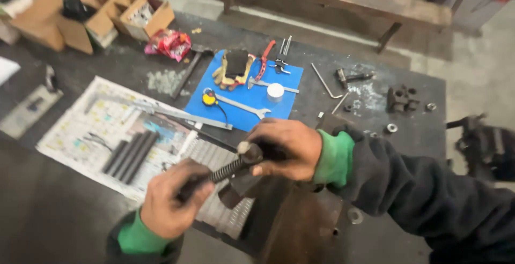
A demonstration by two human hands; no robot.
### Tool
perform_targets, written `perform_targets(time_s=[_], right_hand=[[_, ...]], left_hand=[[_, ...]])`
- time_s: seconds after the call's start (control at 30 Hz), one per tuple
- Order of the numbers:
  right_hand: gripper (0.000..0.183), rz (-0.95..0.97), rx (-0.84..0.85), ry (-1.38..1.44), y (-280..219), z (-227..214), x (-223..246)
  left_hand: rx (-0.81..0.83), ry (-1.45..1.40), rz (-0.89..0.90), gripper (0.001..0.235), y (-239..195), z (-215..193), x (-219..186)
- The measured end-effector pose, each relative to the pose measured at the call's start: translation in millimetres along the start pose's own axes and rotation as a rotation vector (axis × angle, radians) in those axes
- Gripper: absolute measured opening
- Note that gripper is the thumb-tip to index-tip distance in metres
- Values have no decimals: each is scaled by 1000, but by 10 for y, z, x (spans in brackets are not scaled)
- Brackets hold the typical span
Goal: The person sits at a workbench and threads a coiled spring onto a large threaded rod fitted with a metal block, repeatedly rotating the spring to wind it down the screw threads. They reposition the rod and block in their hands and continue threading the spring along the screw.
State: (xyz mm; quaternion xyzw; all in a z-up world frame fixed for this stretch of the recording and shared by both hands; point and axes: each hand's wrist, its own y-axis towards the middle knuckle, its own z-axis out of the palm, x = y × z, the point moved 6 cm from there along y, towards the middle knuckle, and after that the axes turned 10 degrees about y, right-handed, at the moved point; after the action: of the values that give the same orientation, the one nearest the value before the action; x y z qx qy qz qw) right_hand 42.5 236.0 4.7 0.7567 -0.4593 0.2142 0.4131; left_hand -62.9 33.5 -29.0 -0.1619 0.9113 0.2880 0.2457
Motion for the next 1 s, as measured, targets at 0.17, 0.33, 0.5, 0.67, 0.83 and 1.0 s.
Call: perform_targets(time_s=[0.17, 0.33, 0.5, 0.67, 0.83, 1.0], right_hand=[[45, -75, 22, 42, 37, 64, 21], [45, -27, 7, 67, 43, 27, -41], [45, -29, 11, 113, 3, -50, -99], [37, 92, 30, 166, -40, -138, -207], [36, 60, 50, 233, -28, -205, -170], [34, 40, 94, 254, -34, -215, -166]], left_hand=[[64, -206, -306, 21, -244, 177, 470], [-73, 65, 45, 20, -69, -45, 22], [-232, 199, 178, 27, 91, -280, -471], [-263, 304, 352, 24, -61, -158, -529], [-224, 211, 129, 28, 99, -282, -684], [-229, 32, 88, 25, 91, -319, -664]])
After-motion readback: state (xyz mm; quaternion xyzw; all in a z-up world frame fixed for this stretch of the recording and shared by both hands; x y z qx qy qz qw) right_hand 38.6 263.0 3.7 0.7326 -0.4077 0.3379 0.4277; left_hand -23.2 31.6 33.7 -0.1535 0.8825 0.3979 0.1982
